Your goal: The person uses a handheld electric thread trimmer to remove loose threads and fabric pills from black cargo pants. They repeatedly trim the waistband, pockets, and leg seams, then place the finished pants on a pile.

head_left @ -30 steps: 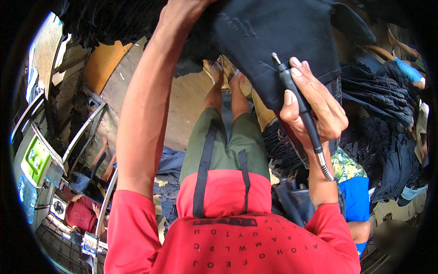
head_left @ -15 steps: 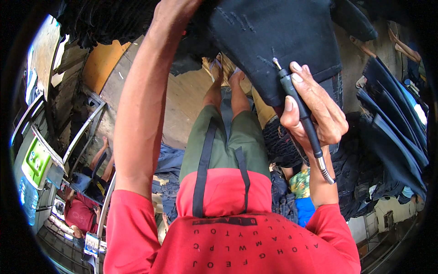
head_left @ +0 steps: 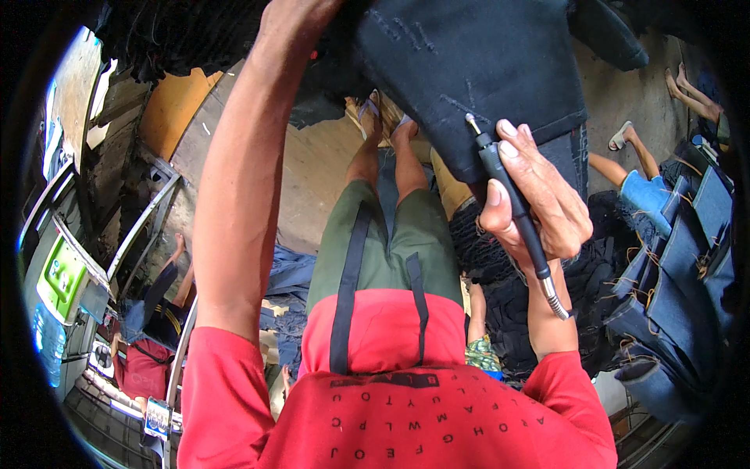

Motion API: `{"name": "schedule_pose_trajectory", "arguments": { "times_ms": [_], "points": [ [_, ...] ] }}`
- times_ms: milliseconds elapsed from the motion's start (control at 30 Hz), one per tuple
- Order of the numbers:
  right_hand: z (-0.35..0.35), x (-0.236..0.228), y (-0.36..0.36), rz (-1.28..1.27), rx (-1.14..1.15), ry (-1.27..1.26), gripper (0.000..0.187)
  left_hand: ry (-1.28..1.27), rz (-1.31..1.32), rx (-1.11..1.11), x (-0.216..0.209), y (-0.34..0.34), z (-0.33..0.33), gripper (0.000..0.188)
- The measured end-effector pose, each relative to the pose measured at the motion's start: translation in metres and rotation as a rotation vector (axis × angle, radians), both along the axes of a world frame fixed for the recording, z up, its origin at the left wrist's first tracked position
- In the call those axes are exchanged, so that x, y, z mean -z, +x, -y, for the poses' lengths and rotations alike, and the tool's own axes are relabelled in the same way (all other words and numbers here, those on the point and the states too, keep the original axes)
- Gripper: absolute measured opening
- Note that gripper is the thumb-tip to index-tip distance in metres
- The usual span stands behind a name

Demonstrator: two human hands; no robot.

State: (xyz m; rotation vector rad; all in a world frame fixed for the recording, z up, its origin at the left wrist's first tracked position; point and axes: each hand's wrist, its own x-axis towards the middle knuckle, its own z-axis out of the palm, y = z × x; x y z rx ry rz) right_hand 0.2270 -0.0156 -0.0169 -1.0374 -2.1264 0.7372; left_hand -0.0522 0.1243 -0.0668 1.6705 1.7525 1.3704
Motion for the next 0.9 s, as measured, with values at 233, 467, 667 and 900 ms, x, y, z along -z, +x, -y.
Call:
{"name": "schedule_pose_trajectory", "arguments": {
  "times_ms": [233, 467, 667, 900],
  "points": [
    [-0.001, -0.001, 0.002, -0.041, 0.002, 0.013, 0.034, 0.002, 0.031, 0.018, -0.003, 0.002, 0.000, 0.041],
    [0.004, -0.008, 0.006, -0.047, -0.012, 0.003, 0.033, -0.040, 0.025, 0.004, -0.010, 0.002, 0.005, 0.041],
    [-0.006, -0.009, 0.007, -0.043, -0.034, -0.030, 0.031, -0.014, 0.019, -0.001, -0.009, 0.003, -0.004, 0.042],
    [0.003, -0.009, 0.020, -0.053, -0.010, -0.090, 0.032, -0.007, -0.069, -0.026, 0.004, -0.007, -0.004, 0.050]
  ]
}}
